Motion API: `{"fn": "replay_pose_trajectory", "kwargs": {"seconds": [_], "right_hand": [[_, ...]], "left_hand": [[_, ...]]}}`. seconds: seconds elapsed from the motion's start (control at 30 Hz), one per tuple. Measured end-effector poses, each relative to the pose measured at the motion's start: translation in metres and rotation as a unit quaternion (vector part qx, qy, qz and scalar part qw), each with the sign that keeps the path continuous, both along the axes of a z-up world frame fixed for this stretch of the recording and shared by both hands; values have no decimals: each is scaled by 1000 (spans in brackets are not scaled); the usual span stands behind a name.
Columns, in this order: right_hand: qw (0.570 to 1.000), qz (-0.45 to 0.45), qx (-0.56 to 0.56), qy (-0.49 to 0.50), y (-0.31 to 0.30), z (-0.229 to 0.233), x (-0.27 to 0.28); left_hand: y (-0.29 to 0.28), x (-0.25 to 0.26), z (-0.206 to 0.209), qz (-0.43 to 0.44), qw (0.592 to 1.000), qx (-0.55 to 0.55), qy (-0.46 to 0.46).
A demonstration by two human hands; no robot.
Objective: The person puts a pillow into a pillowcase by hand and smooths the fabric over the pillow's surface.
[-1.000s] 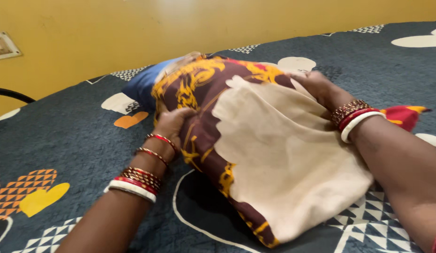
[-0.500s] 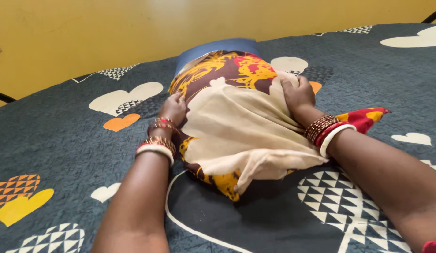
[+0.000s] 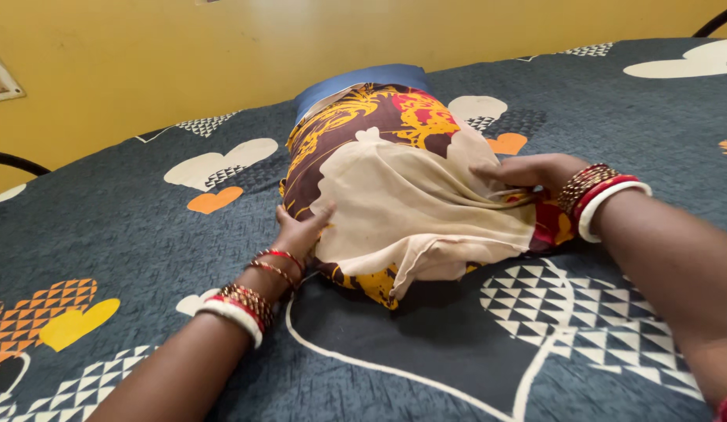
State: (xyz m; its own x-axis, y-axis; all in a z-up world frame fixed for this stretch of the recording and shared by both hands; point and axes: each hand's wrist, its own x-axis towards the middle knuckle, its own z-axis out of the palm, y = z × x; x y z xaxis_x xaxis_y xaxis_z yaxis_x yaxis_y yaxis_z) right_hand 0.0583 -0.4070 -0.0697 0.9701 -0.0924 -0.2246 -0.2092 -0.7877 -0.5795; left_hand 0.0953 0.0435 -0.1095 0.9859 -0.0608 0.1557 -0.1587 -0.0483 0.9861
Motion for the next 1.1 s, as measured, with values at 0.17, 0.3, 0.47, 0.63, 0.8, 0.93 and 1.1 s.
{"fn": "replay_pose_trajectory", "kwargs": {"seconds": [0.17, 0.3, 0.47, 0.63, 0.8, 0.93, 1.1], "right_hand": [[991, 4, -84, 105, 22, 32, -67], [993, -3, 98, 65, 7, 62, -98], [967, 11, 192, 168, -23, 74, -131], [990, -68, -99, 74, 5, 65, -128], [960, -73, -202, -180, 23, 77, -94], [919, 75, -296, -249, 48, 67, -60], [934, 42, -317, -160, 43, 59, -33]], "left_hand": [[-32, -72, -2, -117, 993, -31, 10], [3, -97, 55, -248, 960, -59, 115], [73, -123, 121, -316, 942, 70, 93], [82, -134, 112, -188, 796, 573, 54], [21, -104, 105, -43, 766, 551, -328], [-35, -72, 105, 14, 722, 550, -420], [-55, -32, 89, 48, 772, 501, -389]]}}
